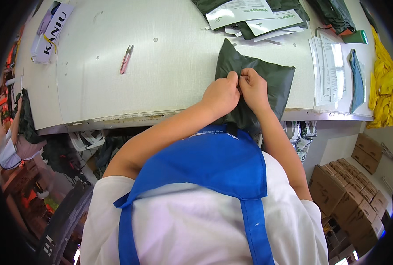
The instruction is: The person writes on white labels attached to folded green garments using a black pen, then stacks the labeled items and folds a final garment. The person handles garments, labels, and a pen throughout the sequence.
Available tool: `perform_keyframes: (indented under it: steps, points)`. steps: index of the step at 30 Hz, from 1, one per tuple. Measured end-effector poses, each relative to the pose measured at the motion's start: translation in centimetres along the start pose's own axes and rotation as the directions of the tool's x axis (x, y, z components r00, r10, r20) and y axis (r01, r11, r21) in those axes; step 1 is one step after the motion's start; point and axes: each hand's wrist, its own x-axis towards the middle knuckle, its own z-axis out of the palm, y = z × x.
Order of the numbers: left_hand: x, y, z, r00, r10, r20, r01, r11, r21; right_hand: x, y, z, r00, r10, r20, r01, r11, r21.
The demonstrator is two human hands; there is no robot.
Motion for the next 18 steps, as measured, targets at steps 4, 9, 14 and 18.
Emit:
perform_keyframes:
  steps: [4,9,14,18]
  points:
    - [1.1,-0.8,0.5,1.000,-0.026,-0.004,0.026,1.000,0.005,0.2,1.0,-0.1,0.998,0.060,0.012,-0.061,0.973,0.221]
    - [2.3,-2.5,0.5,0.999,-0.038,0.001,0.037,0.999,0.032,0.2,1.3,-1.1,0.994,0.099,0.055,-0.109,0.968,0.226]
    - [3.3,-0.9,0.5,0.988,-0.113,0.106,0.095,0.983,0.158,1.0,2.0,-0.8,0.988,0.029,0.148,-0.038,0.998,0.057]
    - [4.0,-1.3,0.9,0.989,-0.067,0.131,0.024,0.952,0.304,-3.0,-1.5,-1.1,0.888,-0.455,-0.069,0.428,0.871,-0.239]
